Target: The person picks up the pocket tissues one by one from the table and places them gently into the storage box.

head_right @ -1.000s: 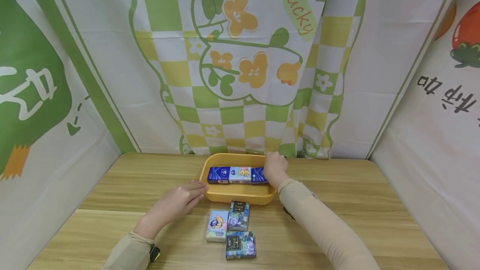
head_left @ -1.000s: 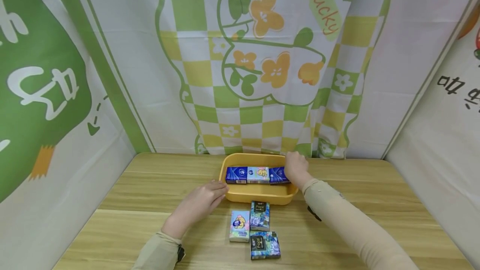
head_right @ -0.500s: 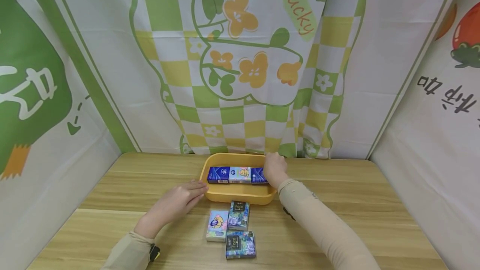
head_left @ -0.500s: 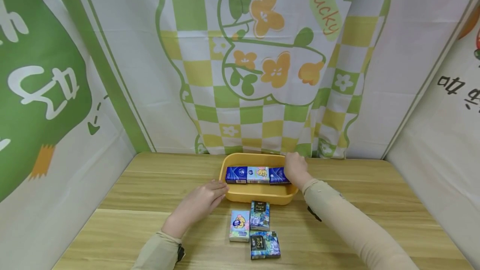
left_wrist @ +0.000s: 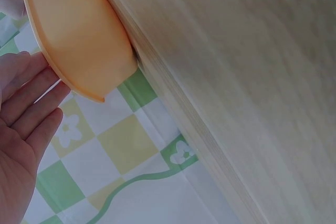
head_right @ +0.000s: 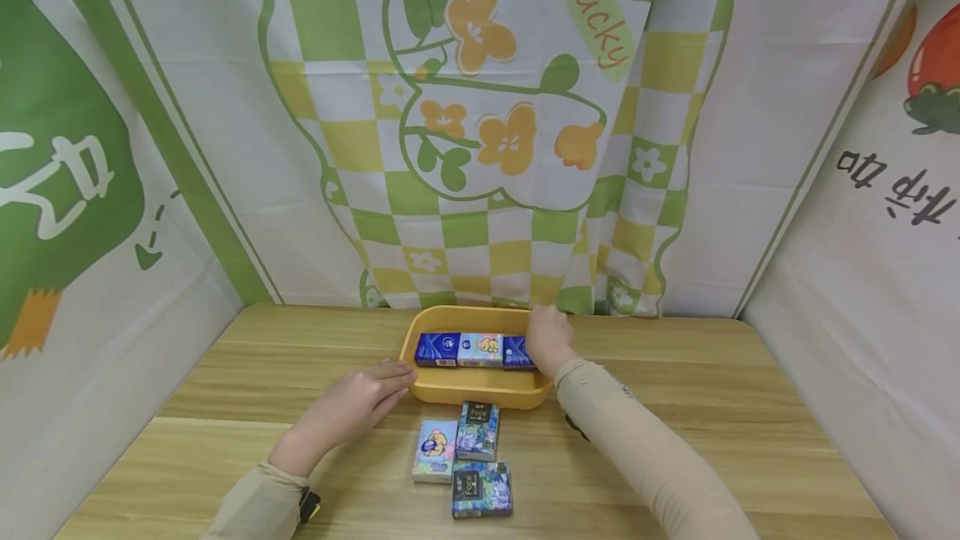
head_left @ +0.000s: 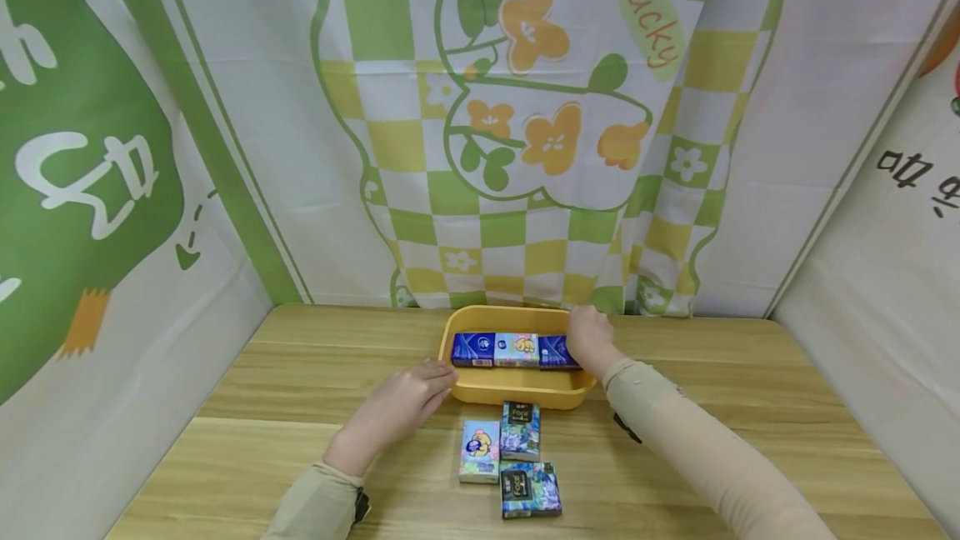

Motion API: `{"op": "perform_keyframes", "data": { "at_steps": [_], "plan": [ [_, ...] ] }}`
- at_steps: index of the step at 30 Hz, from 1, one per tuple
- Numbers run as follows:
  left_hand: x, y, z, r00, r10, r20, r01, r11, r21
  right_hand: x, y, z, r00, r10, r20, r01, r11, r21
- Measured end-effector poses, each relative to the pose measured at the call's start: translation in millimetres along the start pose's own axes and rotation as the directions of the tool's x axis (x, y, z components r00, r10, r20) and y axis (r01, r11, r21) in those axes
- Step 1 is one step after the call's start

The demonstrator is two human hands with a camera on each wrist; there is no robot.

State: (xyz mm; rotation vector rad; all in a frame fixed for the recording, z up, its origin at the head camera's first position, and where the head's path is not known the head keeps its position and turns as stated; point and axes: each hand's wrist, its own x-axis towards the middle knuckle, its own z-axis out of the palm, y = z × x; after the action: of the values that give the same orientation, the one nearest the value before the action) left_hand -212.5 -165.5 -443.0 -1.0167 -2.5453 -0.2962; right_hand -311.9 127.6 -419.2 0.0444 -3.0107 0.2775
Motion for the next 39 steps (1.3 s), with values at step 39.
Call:
{"op": "perform_keyframes", "data": {
  "at_steps": [39],
  "plan": [
    [-0.5,1.5,-2.3,1.000,-0.015,0.009,0.015,1.000,-0.007,0.8,-0.1,-4.5,0.992,-0.020,0.128,0.014,0.999,0.047]
  ]
}}
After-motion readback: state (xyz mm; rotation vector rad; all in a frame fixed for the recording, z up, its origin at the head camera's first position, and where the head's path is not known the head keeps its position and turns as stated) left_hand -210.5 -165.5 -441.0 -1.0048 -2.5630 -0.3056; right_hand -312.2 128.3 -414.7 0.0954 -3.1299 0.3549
